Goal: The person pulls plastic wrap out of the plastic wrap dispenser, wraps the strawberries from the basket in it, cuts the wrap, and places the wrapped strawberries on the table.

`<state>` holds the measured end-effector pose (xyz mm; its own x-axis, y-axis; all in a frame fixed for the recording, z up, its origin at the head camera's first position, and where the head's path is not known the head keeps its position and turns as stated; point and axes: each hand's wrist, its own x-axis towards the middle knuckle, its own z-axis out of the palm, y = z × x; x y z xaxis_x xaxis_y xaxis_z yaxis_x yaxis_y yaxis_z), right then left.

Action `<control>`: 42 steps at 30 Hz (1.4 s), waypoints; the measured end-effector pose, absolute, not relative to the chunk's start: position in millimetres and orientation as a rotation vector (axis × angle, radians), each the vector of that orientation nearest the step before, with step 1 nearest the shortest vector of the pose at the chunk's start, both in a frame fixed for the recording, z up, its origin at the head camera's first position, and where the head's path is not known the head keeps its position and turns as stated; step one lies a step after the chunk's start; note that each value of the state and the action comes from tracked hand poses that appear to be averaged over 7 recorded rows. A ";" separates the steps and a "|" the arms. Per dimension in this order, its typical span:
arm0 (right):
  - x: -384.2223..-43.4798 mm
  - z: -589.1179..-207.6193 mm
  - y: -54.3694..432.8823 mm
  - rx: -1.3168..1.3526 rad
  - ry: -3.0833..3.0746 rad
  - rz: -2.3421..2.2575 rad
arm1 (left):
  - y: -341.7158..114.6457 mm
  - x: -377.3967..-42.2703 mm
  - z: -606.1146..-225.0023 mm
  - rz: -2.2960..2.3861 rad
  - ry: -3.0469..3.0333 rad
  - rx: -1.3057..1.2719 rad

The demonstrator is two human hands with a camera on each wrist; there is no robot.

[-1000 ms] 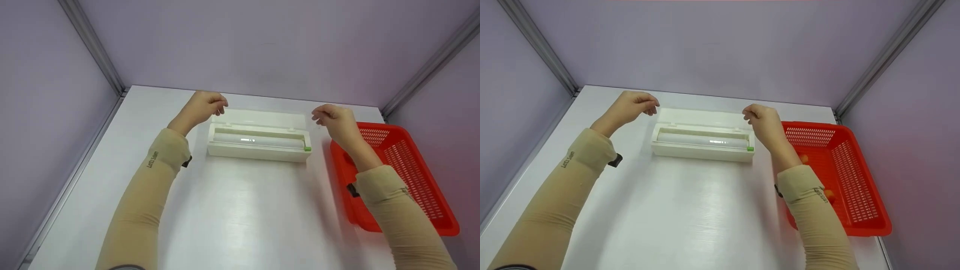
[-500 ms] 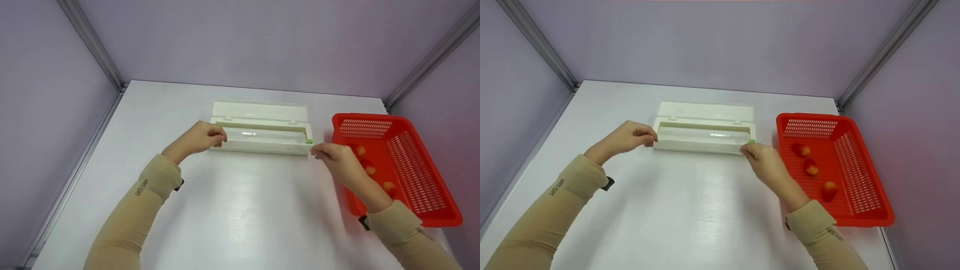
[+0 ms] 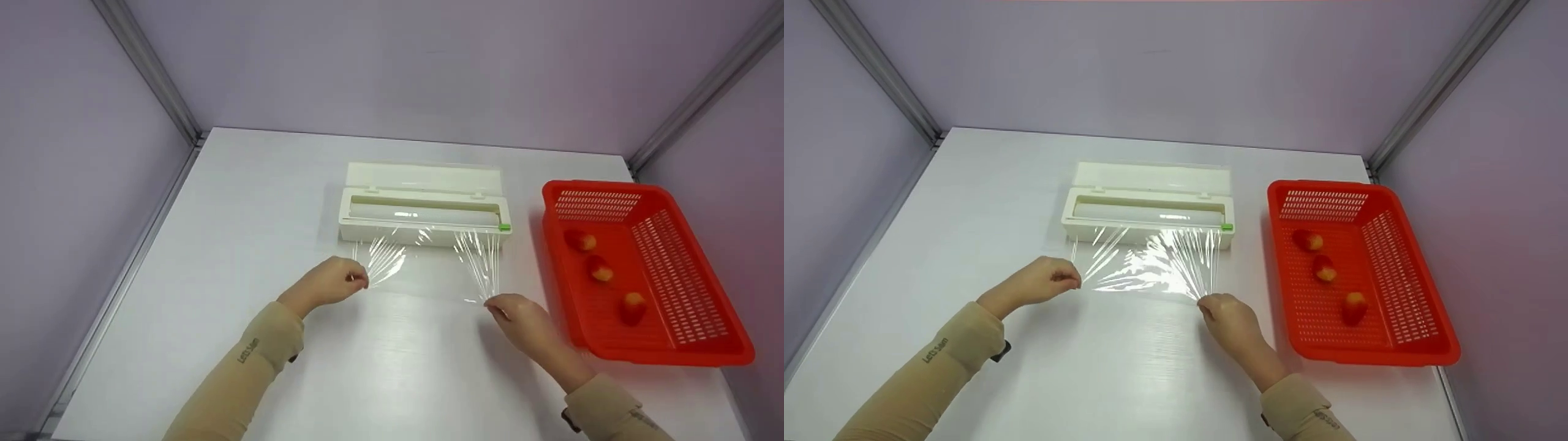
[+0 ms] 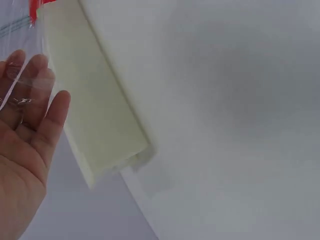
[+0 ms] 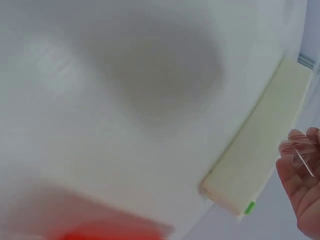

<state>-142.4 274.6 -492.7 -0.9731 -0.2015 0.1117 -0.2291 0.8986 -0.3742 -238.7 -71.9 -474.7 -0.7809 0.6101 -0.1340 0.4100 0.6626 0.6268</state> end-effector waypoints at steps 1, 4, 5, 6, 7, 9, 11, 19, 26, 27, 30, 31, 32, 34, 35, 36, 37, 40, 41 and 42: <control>-143.4 -500.3 274.2 0.332 -2.997 0.601 | -70.8 -236.1 -480.4 0.785 2.575 0.838; -146.1 -519.5 272.6 0.336 -3.019 0.544 | -67.6 -229.0 -497.0 0.613 2.658 0.945; -146.8 -524.9 272.0 0.349 -3.025 0.506 | -66.7 -227.1 -501.9 0.558 2.681 0.974; -147.1 -529.7 271.4 0.370 -3.030 0.471 | -66.1 -225.3 -506.4 0.512 2.703 0.999; -147.0 -533.7 270.8 0.395 -3.031 0.431 | -65.3 -223.7 -510.5 0.470 2.725 1.015; -146.0 -540.5 270.0 0.453 -3.018 0.355 | -63.9 -220.9 -517.5 0.405 2.767 1.019; -144.7 -545.8 269.6 0.531 -2.989 0.270 | -62.7 -218.5 -523.3 0.330 2.814 1.025; -141.0 -556.1 272.2 0.731 -2.935 -0.031 | -60.9 -208.9 -537.1 -0.017 2.968 1.151; -134.5 -556.2 278.4 0.732 -2.990 -0.070 | -62.1 -203.7 -541.9 -0.047 2.971 1.095; -133.8 -556.3 279.3 0.727 -3.008 -0.080 | -62.6 -203.1 -542.3 -0.017 2.965 1.082; -132.4 -556.4 281.7 0.703 -3.066 -0.073 | -65.3 -201.6 -544.5 0.080 2.938 1.052; -132.3 -556.9 282.6 0.697 -3.083 -0.066 | -66.7 -201.3 -545.5 0.118 2.925 1.042; -132.2 -557.3 283.5 0.688 -3.098 -0.052 | -68.2 -200.9 -546.3 0.160 2.911 1.032; -132.4 -558.1 284.9 0.669 -3.118 0.002 | -71.9 -200.0 -547.9 0.237 2.883 1.007; -132.6 -558.7 285.8 0.659 -3.127 0.034 | -73.9 -199.5 -548.4 0.277 2.867 0.993; -132.9 -558.9 286.6 0.648 -3.137 0.065 | -75.9 -199.1 -549.0 0.305 2.849 0.979; -133.1 -559.2 287.6 0.636 -3.148 0.100 | -77.9 -198.5 -549.5 0.333 2.831 0.966; -134.2 -557.3 289.4 0.600 -3.175 0.203 | -82.7 -197.5 -549.9 0.379 2.793 0.941; -134.5 -556.5 290.0 0.596 -3.181 0.226 | -83.7 -197.5 -550.3 0.383 2.784 0.940; -134.8 -555.6 290.3 0.593 -3.186 0.248 | -84.4 -197.5 -550.6 0.388 2.775 0.938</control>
